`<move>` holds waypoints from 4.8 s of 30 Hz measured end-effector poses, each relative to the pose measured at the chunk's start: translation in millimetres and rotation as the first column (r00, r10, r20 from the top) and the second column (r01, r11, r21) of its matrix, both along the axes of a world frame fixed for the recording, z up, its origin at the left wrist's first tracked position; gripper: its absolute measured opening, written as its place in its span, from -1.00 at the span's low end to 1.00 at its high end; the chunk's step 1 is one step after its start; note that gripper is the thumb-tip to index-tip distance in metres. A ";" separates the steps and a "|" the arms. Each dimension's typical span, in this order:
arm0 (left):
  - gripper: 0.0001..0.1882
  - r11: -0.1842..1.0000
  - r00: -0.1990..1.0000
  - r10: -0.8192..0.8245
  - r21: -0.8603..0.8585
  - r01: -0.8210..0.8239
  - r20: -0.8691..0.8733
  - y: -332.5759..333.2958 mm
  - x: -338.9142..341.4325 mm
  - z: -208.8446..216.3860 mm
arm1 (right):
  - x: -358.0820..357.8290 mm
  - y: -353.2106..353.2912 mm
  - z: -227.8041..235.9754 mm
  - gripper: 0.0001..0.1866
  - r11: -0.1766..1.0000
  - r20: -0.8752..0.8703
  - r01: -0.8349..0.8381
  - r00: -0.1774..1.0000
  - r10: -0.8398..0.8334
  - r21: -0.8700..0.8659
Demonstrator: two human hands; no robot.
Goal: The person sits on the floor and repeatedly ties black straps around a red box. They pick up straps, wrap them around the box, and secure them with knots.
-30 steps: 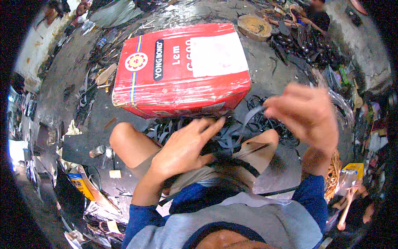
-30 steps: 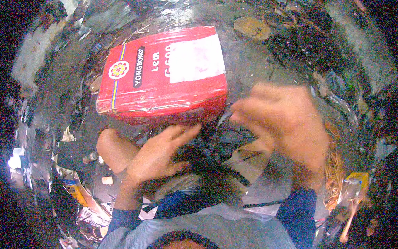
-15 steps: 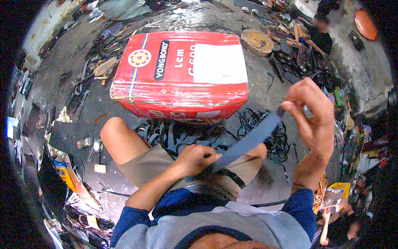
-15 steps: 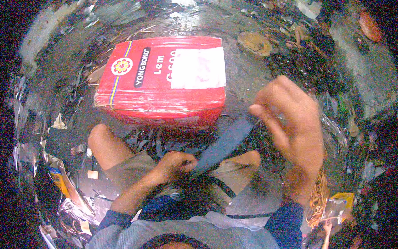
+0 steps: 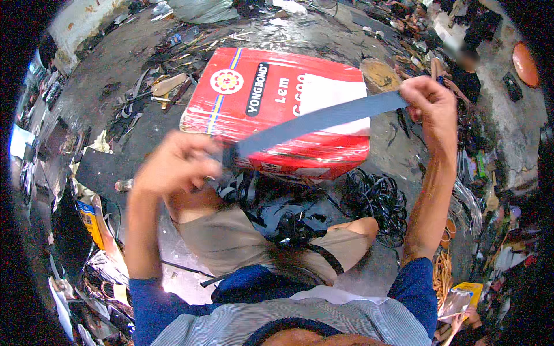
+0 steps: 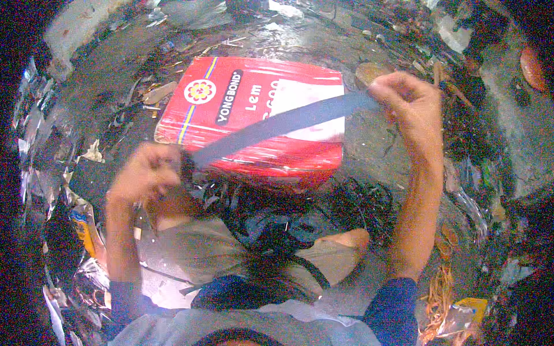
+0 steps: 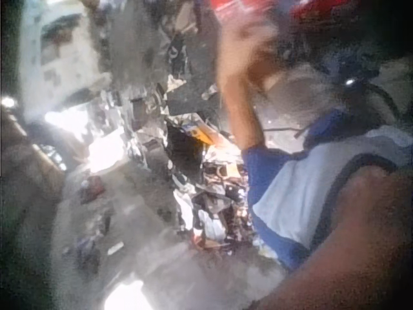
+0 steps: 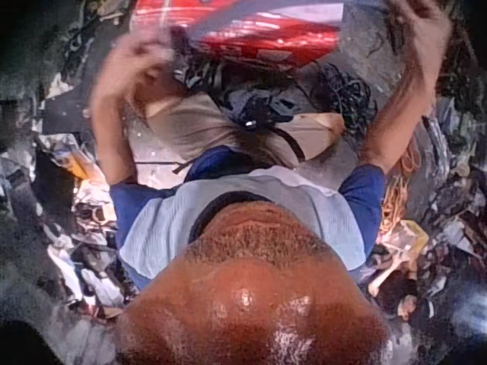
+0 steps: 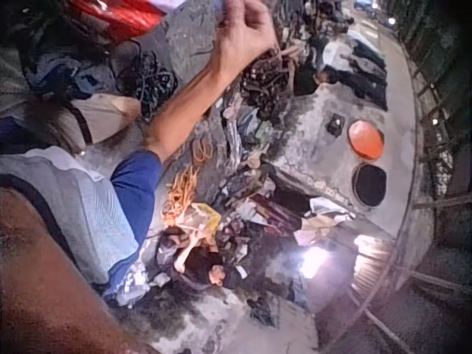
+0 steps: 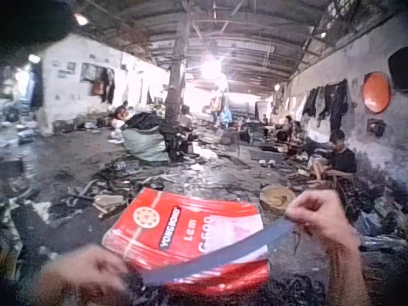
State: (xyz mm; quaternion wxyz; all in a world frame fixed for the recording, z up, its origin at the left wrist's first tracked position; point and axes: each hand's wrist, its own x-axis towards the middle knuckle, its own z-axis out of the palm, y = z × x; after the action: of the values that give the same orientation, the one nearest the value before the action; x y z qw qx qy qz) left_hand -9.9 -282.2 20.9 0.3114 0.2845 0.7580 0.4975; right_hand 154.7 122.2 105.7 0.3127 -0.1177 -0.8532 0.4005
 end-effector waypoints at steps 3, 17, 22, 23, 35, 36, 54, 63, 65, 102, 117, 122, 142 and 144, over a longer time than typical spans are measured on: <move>-0.73 0.999 0.984 -0.054 -0.014 0.052 -0.167 -41.1 -76.1 18.0 | -21.9 6.1 -36.5 -0.86 0.994 0.153 -0.061 0.985 0.074 -0.089; -0.67 0.910 0.835 -0.056 0.316 0.269 -0.548 227.0 -14.7 -6.2 | -31.0 -35.5 -58.6 -0.72 0.957 0.227 0.087 0.962 -0.152 0.275; -0.76 0.917 0.817 -0.054 0.294 0.268 -0.575 238.3 -1.1 -14.2 | -22.5 -30.5 -63.1 -0.77 0.916 0.198 0.076 0.966 -0.166 0.394; -0.79 0.918 0.812 -0.048 0.295 0.266 -0.582 239.3 1.3 -15.5 | -20.1 -28.4 -65.4 -0.81 0.879 0.152 0.065 0.976 -0.154 0.473; -0.87 0.842 0.636 0.097 0.404 0.358 -0.765 241.8 6.4 -29.2 | -1.7 -15.2 -56.1 -0.79 0.648 0.142 -0.112 0.990 0.006 0.753; -0.87 0.846 0.670 0.074 0.402 0.350 -0.739 241.2 5.7 -30.9 | -2.0 -14.7 -54.5 -0.79 0.622 0.163 -0.136 0.987 0.014 0.771; -0.82 0.868 0.800 -0.022 0.385 0.312 -0.599 239.5 0.5 -24.4 | -4.4 -7.1 -65.3 -0.76 0.883 0.106 -0.096 0.993 0.053 0.460; -0.90 0.880 0.813 0.035 0.404 0.250 -0.581 246.4 3.1 -27.8 | -19.6 -16.5 -98.5 -0.79 0.986 0.029 0.135 0.990 -0.139 0.102; -0.90 0.893 0.799 0.039 0.380 0.242 -0.599 247.3 3.5 -22.4 | -22.7 -12.2 -103.8 -0.74 0.980 0.036 0.056 0.998 -0.051 -0.193; -0.94 0.829 0.780 0.024 0.449 0.334 -0.625 278.2 7.4 -19.5 | -58.6 27.9 -170.1 -0.66 0.936 0.047 0.333 0.943 -0.329 -0.114; -0.97 0.881 0.825 -0.042 0.369 0.297 -0.563 284.0 8.0 -8.8 | 2.3 54.7 -561.7 -0.71 0.799 0.485 0.599 0.681 -0.549 0.064; -0.96 0.863 0.827 -0.066 0.385 0.328 -0.558 292.1 5.0 -12.8 | 40.7 60.9 -593.7 -0.73 0.834 0.558 0.497 0.633 -0.537 0.238; -0.82 0.658 0.298 0.045 0.253 0.710 -0.953 286.6 -1.7 -18.9 | 170.1 143.3 -433.9 -0.62 0.469 0.645 0.806 0.148 -0.750 0.361; -0.78 0.645 0.363 0.001 0.278 0.712 -0.932 284.2 -4.9 -22.1 | 180.8 159.8 -413.2 -0.63 0.406 0.656 0.819 0.048 -0.753 0.406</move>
State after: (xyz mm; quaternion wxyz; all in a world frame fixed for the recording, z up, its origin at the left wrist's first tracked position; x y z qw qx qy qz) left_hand -14.8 2.0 -1.1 -0.1361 0.7560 0.4861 0.4166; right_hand 335.5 282.0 -307.5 0.0768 -0.7312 -0.6701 0.1024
